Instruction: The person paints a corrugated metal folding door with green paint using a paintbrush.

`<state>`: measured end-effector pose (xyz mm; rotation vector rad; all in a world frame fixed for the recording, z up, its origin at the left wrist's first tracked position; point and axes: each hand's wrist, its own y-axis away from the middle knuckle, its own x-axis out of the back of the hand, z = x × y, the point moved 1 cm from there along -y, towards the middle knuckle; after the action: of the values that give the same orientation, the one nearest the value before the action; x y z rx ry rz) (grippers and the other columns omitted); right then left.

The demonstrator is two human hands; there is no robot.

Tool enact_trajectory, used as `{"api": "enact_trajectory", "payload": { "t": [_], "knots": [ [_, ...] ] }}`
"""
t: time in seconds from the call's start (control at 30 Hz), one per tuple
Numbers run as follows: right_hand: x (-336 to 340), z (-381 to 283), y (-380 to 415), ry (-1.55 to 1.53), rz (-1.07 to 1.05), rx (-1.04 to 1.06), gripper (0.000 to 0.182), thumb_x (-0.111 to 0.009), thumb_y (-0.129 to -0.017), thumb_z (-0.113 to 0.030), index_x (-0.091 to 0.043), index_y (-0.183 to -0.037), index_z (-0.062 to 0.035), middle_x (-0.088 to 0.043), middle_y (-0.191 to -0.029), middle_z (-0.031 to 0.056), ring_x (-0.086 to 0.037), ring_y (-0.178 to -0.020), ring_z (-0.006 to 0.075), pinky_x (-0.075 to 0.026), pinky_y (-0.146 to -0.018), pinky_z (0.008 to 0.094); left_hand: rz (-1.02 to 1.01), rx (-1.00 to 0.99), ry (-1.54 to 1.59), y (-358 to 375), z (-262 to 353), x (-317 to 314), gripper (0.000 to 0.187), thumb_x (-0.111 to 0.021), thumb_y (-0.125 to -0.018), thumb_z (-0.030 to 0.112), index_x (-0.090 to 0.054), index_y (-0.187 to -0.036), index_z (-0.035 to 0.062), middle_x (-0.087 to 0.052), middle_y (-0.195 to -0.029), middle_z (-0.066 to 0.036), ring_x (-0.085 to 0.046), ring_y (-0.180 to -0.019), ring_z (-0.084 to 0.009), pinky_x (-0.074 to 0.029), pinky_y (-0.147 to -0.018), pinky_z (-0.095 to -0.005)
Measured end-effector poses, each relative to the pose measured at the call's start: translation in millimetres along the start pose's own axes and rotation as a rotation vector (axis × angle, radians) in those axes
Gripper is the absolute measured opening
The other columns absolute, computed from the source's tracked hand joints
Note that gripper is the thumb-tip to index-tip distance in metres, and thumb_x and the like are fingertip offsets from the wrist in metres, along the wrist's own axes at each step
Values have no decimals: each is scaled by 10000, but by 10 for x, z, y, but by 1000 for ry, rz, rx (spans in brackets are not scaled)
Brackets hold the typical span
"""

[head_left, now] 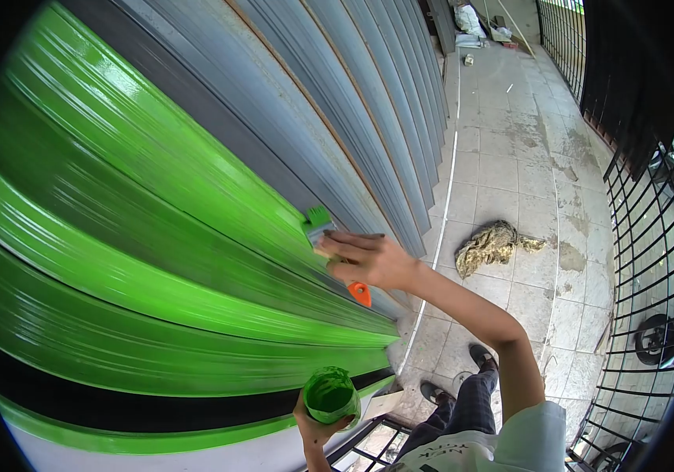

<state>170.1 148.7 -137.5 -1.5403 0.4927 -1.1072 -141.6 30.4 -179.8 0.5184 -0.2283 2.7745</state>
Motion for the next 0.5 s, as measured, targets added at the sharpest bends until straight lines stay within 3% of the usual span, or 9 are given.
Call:
{"api": "enact_trajectory", "payload": {
  "t": [0.03,0.13,0.3,0.37,0.47,0.5],
  "knots": [
    [77,-5,-87,19,146,16,112,-677,-738,-147,-585,-799,-132,-650,-1191,75,-676,-1036,212,-607,-681,269,-2,0,-7,7,6,-2,771,-918,-457,199,-606,-1131,-6,-700,-1021,-121,-676,-937,-221,-538,-871,-358],
    [-76,26,127,15,196,6,117,-684,-738,-155,-581,-791,-134,-637,-1231,78,-673,-1048,221,-608,-715,270,-14,-4,-23,1,3,-8,779,-917,-456,198,-604,-1139,-6,-698,-1028,-124,-675,-947,-222,-535,-879,-358],
    [-700,-195,1632,-60,-257,-132,93,-667,-770,-137,-597,-831,-129,-634,-1240,47,-652,-1088,216,-609,-774,291,-30,3,-19,-13,-56,-1,777,-913,-456,192,-603,-1142,-3,-696,-1036,-124,-674,-955,-224,-533,-886,-360],
    [-776,-259,2071,-189,-547,-180,105,-652,-778,-127,-585,-858,-121,-642,-1199,34,-654,-1075,217,-605,-768,311,-35,12,-38,-7,-63,4,778,-912,-456,191,-603,-1144,-3,-695,-1038,-124,-675,-955,-226,-534,-888,-362],
    [-809,-224,2021,-171,-726,-193,114,-650,-775,-122,-560,-843,-112,-645,-1162,51,-663,-1046,228,-606,-746,309,-39,31,-44,-14,-28,5,784,-912,-457,193,-601,-1150,-1,-694,-1041,-123,-675,-955,-230,-534,-893,-366],
    [-785,-135,1804,-122,-594,-136,101,-650,-774,-133,-575,-840,-117,-642,-1124,35,-659,-1019,201,-598,-706,308,-38,39,-41,-11,-13,0,786,-912,-457,194,-600,-1152,-1,-694,-1042,-123,-675,-955,-231,-534,-895,-367]
  ]
}}
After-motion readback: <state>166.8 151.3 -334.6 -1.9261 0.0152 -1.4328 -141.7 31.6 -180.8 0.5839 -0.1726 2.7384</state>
